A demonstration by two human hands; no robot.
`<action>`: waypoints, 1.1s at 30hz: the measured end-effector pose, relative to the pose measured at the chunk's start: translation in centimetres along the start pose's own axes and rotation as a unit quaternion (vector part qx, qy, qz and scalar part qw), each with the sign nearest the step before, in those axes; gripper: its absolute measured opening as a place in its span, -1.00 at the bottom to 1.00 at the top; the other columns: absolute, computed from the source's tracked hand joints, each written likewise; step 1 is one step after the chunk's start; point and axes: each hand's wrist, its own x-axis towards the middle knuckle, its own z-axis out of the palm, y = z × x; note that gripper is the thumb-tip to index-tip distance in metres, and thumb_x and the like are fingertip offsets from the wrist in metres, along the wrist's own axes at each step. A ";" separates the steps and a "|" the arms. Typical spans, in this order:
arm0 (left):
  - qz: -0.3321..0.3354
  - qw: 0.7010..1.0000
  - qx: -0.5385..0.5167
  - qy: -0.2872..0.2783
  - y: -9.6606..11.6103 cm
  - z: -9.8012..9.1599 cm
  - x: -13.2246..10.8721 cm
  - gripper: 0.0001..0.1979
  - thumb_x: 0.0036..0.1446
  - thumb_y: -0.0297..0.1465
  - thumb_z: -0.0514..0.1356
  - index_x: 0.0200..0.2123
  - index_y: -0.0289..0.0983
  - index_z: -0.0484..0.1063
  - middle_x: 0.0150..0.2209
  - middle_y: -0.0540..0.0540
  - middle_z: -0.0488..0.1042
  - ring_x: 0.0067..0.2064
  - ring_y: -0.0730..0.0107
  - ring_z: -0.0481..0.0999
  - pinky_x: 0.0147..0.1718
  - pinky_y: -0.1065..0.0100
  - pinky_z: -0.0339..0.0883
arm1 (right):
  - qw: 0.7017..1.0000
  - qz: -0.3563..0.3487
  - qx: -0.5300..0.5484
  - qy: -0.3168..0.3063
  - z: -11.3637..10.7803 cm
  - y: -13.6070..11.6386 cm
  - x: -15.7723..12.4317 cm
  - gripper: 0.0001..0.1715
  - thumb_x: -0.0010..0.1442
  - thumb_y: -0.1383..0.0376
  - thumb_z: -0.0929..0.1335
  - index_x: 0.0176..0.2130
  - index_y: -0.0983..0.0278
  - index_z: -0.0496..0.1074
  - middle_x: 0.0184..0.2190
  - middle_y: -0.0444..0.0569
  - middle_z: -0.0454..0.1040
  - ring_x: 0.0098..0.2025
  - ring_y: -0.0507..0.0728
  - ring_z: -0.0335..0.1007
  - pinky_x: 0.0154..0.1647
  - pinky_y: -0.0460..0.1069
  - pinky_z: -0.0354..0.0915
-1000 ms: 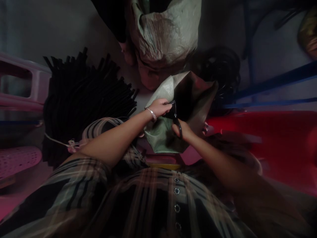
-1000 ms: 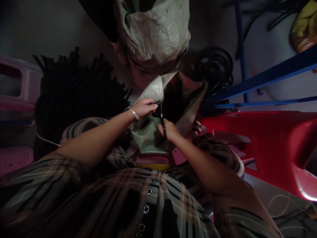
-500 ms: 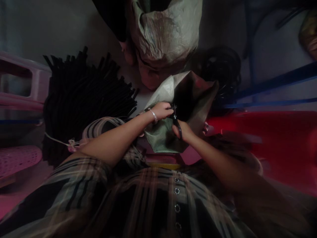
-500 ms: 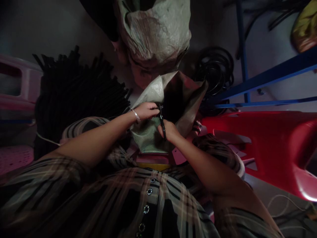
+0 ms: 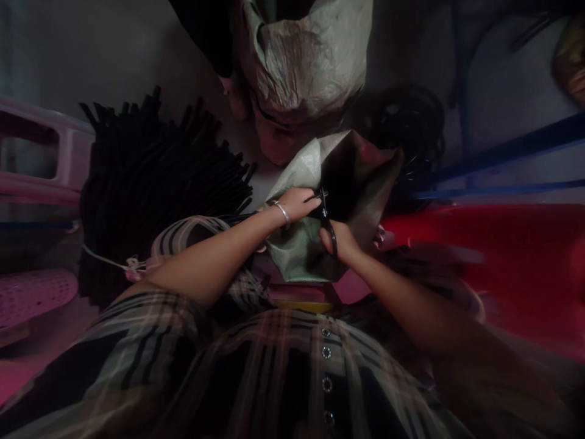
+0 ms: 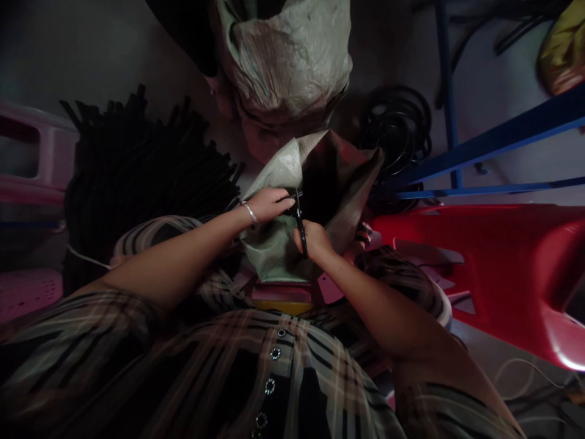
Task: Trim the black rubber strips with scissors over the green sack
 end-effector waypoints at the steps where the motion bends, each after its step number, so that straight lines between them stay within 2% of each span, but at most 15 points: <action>1: -0.003 1.000 -0.002 0.000 0.0 0.0 0.0 -0.65 0.12 -0.19 -0.01 -0.44 -0.31 0.44 -0.49 -0.04 0.41 -0.45 0.44 0.29 -0.43 0.40 0.12 | 1.000 0.005 0.013 -0.005 0.1 0.1 0.0 -0.89 -0.01 0.31 0.24 -0.51 0.29 0.31 -0.63 -0.14 0.34 -0.60 -0.03 0.20 -0.58 -0.13 0.03; 5: -0.015 1.000 -0.005 0.007 0.1 0.1 0.1 -0.65 0.11 -0.20 0.00 -0.45 -0.32 0.44 -0.50 -0.04 0.41 -0.45 0.44 0.29 -0.43 0.40 0.11 | 0.999 0.013 0.036 -0.023 0.0 0.1 0.0 -0.91 -0.03 0.32 0.25 -0.53 0.29 0.28 -0.64 -0.14 0.32 -0.62 -0.03 0.19 -0.60 -0.13 0.02; 11: -0.007 1.000 -0.005 -0.002 -0.2 0.3 0.2 -0.66 0.10 -0.22 0.02 -0.45 -0.33 0.46 -0.52 -0.02 0.40 -0.46 0.46 0.28 -0.43 0.41 0.11 | 0.999 -0.033 -0.022 -0.009 -0.2 -0.2 -0.1 -0.93 -0.01 0.32 0.25 -0.50 0.27 0.27 -0.58 -0.12 0.34 -0.54 -0.01 0.20 -0.51 -0.12 0.05; 15: -0.005 1.000 0.001 -0.004 -0.1 0.3 0.2 -0.66 0.11 -0.22 0.01 -0.43 -0.33 0.47 -0.50 -0.04 0.42 -0.45 0.45 0.29 -0.43 0.41 0.12 | 0.999 -0.022 -0.039 -0.006 -0.3 -0.4 -0.1 -0.92 0.01 0.31 0.25 -0.48 0.27 0.28 -0.56 -0.11 0.35 -0.52 0.00 0.20 -0.49 -0.11 0.05; 23: -0.035 0.999 0.000 0.025 0.2 0.1 0.0 -0.65 0.10 -0.22 0.00 -0.43 -0.32 0.47 -0.49 -0.05 0.42 -0.43 0.42 0.31 -0.40 0.38 0.13 | 0.999 -0.026 0.006 -0.019 -0.7 -0.6 -0.1 -0.92 -0.03 0.32 0.24 -0.53 0.27 0.25 -0.62 -0.15 0.31 -0.55 -0.02 0.19 -0.54 -0.14 0.04; 29: -0.008 0.999 0.031 0.008 0.0 0.2 0.1 -0.63 0.11 -0.19 -0.01 -0.41 -0.32 0.47 -0.45 -0.07 0.44 -0.42 0.40 0.33 -0.38 0.38 0.15 | 1.000 0.007 0.022 -0.011 -0.4 -0.3 -0.3 -0.88 -0.05 0.30 0.24 -0.56 0.28 0.27 -0.64 -0.15 0.33 -0.60 -0.03 0.20 -0.60 -0.14 0.03; 33: -0.019 0.998 0.058 -0.015 -0.4 0.0 0.2 -0.68 0.09 -0.26 0.01 -0.33 -0.31 0.49 -0.39 -0.09 0.48 -0.36 0.38 0.38 -0.36 0.39 0.18 | 0.999 0.018 0.042 -0.016 -0.1 0.1 -0.2 -0.85 -0.04 0.28 0.23 -0.56 0.28 0.30 -0.64 -0.14 0.35 -0.62 -0.03 0.22 -0.61 -0.14 0.05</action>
